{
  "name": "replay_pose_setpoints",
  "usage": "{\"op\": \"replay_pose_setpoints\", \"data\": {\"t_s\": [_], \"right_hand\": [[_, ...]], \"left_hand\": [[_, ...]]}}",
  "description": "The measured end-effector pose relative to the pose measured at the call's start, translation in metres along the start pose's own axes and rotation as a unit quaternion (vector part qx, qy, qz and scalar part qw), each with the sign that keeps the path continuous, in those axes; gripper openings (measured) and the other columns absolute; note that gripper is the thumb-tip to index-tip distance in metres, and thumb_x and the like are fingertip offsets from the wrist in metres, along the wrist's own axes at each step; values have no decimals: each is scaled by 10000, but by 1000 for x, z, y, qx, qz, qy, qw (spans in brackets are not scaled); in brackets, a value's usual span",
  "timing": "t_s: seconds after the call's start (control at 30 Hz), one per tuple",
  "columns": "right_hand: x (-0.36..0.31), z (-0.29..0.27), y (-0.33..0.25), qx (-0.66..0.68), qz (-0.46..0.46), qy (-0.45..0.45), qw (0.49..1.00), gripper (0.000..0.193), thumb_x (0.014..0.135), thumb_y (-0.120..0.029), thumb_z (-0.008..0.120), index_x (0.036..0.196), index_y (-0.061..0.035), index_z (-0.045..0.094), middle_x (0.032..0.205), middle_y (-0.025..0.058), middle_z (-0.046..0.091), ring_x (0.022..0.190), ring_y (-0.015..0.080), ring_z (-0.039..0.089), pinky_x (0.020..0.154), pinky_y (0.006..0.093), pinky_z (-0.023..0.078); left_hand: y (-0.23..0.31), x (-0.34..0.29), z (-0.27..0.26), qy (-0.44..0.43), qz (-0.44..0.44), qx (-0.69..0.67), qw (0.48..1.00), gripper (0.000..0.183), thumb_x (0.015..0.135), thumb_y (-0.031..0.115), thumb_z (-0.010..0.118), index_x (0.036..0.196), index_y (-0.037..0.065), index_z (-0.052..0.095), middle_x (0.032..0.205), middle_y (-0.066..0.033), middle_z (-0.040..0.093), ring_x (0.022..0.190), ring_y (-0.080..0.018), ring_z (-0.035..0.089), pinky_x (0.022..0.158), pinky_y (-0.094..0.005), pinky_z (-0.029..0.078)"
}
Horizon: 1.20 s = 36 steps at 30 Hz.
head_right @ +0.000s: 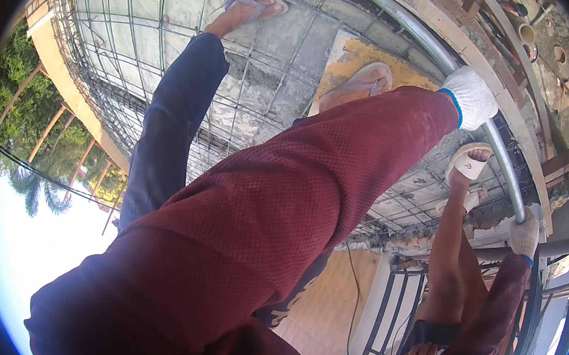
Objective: The person uses a long metal screed bar to level wet concrete on a rebar-reinforced slab. They repeatedly pull and push the bar across the surface to smooth the material while standing on the grid.
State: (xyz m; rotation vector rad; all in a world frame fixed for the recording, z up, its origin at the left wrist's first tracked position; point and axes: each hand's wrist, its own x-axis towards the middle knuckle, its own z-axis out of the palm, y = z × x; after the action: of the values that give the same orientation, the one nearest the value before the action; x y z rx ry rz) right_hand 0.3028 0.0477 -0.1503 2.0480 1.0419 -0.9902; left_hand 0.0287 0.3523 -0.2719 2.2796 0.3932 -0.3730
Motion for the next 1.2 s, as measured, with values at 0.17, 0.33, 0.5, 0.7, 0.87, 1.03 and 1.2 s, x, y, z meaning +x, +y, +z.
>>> {"op": "replay_pose_setpoints", "data": {"t_s": [0.17,0.33,0.5,0.7,0.87,1.03,1.2], "right_hand": [[-54,-30,-69,36,72,-52,995,413,842,-120,652,1250,-65,683,1104,228,721,1061,417,685,911,488,538],[-139,-33,-104,51,130,-37,989,379,862,-146,663,1233,-75,690,1027,218,736,1003,425,697,868,503,555],[-181,-21,-175,90,191,-95,973,366,852,-196,671,1205,-105,701,1022,226,735,997,416,705,858,510,557],[-232,3,-231,113,205,-95,968,241,828,-193,696,1063,-142,706,888,188,746,884,415,725,773,521,564],[-270,32,-289,195,231,-81,950,303,834,-228,712,1129,-162,729,902,192,751,889,417,726,774,511,564],[-295,51,-351,215,267,-103,934,162,823,-213,674,968,-145,704,871,189,743,868,425,719,772,526,558],[-310,64,-386,218,289,-119,925,143,841,-240,679,953,-151,690,868,184,743,873,416,721,758,531,555]], "left_hand": [[-7,-32,-17,-46,35,-8,998,176,836,207,677,960,141,784,898,-94,772,882,-290,760,701,-490,554],[2,-57,-38,-108,85,-33,990,140,848,211,674,942,138,749,843,-111,756,839,-311,761,678,-489,560],[-6,-90,-29,-128,122,8,984,131,833,211,695,946,166,743,816,-104,746,826,-301,759,682,-478,559],[-18,-126,-25,-145,162,36,975,121,827,227,684,939,221,730,785,-66,741,804,-284,753,681,-454,544],[-38,-159,-22,-137,207,13,968,88,826,253,677,861,180,713,746,-74,724,757,-283,735,693,-465,541],[-52,-185,-22,-170,243,37,954,79,815,249,683,809,173,706,754,-80,724,766,-295,738,666,-478,544],[-57,-193,-28,-267,247,73,929,91,798,228,688,824,159,742,794,-114,740,788,-316,748,666,-493,573]]}}
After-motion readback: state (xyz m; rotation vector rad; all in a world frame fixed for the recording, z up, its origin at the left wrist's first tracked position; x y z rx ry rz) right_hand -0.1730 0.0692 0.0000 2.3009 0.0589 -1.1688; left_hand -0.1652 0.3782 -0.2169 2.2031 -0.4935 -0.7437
